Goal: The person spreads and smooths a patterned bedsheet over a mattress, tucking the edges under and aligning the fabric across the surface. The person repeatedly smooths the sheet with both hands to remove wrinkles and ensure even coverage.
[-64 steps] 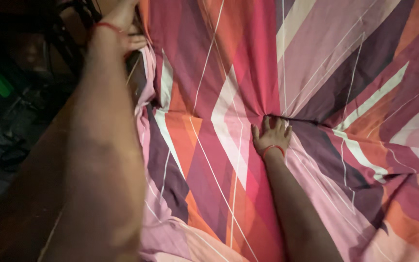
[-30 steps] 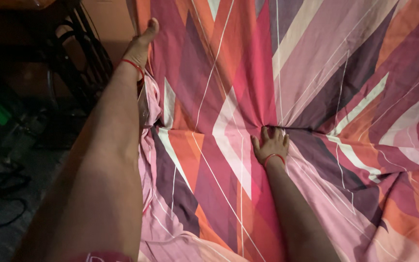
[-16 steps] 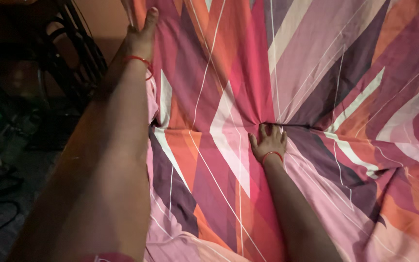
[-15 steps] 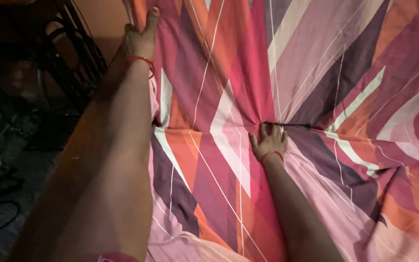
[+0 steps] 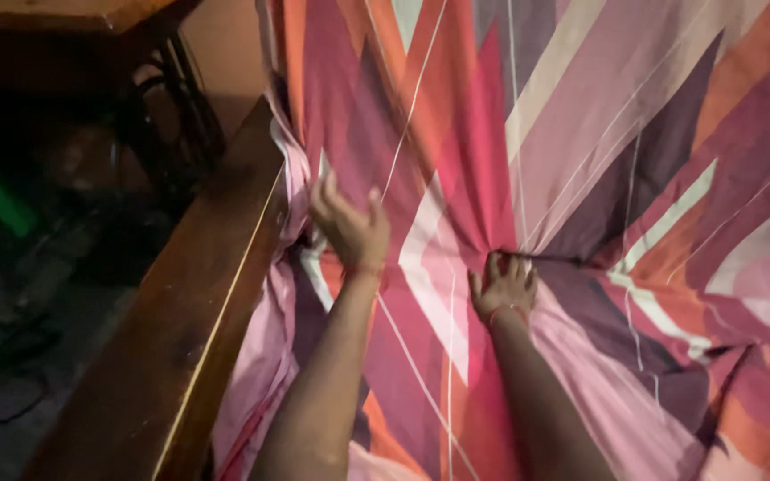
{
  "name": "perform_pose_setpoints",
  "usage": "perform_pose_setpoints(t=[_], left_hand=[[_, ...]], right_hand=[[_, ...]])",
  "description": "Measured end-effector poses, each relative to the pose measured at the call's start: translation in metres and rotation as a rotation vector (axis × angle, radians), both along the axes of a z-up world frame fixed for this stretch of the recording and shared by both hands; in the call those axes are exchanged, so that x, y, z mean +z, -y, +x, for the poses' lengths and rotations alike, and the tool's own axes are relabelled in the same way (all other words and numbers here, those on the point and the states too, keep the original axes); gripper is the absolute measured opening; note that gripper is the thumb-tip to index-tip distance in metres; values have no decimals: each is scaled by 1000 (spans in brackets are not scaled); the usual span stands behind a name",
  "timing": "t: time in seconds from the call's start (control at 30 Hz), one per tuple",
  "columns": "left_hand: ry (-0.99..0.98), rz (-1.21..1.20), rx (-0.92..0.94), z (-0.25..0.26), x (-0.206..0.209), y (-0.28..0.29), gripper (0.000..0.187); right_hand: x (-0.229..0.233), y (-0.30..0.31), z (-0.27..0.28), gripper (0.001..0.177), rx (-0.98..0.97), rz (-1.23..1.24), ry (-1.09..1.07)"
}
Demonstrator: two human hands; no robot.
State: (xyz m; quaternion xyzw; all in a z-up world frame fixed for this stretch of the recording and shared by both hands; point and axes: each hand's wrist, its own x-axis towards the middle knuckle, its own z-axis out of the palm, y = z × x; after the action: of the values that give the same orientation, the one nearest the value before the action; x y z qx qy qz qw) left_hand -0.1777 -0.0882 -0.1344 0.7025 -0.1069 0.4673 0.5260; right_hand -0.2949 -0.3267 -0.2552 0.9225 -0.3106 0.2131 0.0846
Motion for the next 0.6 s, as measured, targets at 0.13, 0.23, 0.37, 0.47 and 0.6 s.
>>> perform_pose_setpoints(t=[0.13,0.23,0.37,0.47,0.6], left_hand=[[-12,18,-23,18,-27,-28,79],[-32,58,-135,30,-33,-32,89],[-137,60,-136,39,-28,-18,101],[-178,17,-75,52,-13,-1,115],[-382,-149,-91,72,6,9,110]], right_hand=[[-7,-5,-4,71,4,-6,-4],[-5,-4,0,72,14,16,13],[-10,-4,-1,72,34,22,40],[-11,-3,-3,72,63,13,75],[-10,-2,-4,72,56,17,50]])
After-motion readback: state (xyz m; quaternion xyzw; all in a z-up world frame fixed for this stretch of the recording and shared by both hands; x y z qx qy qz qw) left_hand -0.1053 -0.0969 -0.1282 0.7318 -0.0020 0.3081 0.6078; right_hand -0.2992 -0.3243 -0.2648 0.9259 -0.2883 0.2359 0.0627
